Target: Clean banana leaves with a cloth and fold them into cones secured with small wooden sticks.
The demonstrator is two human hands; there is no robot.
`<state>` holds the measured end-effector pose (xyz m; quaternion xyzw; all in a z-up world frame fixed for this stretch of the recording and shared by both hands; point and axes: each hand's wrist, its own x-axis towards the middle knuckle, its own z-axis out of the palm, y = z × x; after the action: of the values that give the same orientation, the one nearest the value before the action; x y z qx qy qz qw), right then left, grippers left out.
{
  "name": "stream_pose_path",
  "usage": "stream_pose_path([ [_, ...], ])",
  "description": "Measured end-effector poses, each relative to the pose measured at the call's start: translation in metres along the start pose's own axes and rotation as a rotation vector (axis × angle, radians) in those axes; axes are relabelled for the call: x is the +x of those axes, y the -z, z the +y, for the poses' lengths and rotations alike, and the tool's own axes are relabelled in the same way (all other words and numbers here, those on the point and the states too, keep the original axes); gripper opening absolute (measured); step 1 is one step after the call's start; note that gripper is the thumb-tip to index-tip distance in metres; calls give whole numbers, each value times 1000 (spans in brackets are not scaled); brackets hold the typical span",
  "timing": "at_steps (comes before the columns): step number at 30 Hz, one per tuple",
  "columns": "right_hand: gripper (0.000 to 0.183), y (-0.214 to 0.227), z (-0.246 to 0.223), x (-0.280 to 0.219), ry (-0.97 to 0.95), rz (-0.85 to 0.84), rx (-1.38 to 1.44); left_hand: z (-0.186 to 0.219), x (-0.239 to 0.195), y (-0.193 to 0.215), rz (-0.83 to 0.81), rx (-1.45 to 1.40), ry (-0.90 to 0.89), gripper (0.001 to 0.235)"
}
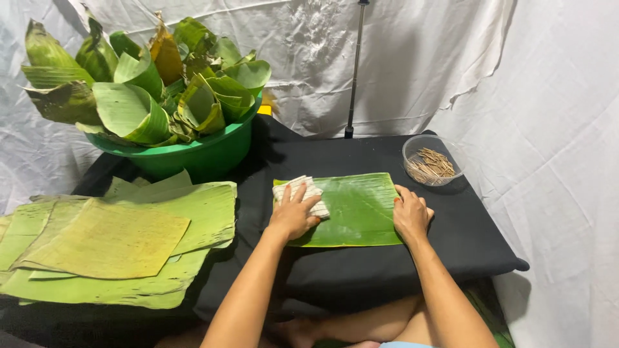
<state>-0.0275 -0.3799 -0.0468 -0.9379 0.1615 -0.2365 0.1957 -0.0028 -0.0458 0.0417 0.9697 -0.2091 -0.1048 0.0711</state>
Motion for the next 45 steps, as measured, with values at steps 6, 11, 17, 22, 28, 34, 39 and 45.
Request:
stream_pose_path([
  [6,38,-10,7,4,3,15,-22,66,-53,30,37,-25,-93,57],
  [11,37,-3,0,2,3,18,12,92,-44,-5,71,-16,-287,57],
  [17,32,0,-3,-2,33,76,38,49,-62,6,23,16,-187,59],
  [22,35,-5,2,1,2,31,-3,26,-70,11,-28,15,-17,59],
  [28,37,-11,7,4,-17,33,-33,88,-63,17,-3,11,-56,61],
  [34,38,2,-2,1,-45,-48,17,119,-33,-17,130,-116,-311,76],
  [39,45,27,-21,-4,-92,-108,94,82,-62,20,186,-473,-297,111],
  [45,50,39,-39,-13,29,64,66,1,-52,-29,115,-73,98,64],
])
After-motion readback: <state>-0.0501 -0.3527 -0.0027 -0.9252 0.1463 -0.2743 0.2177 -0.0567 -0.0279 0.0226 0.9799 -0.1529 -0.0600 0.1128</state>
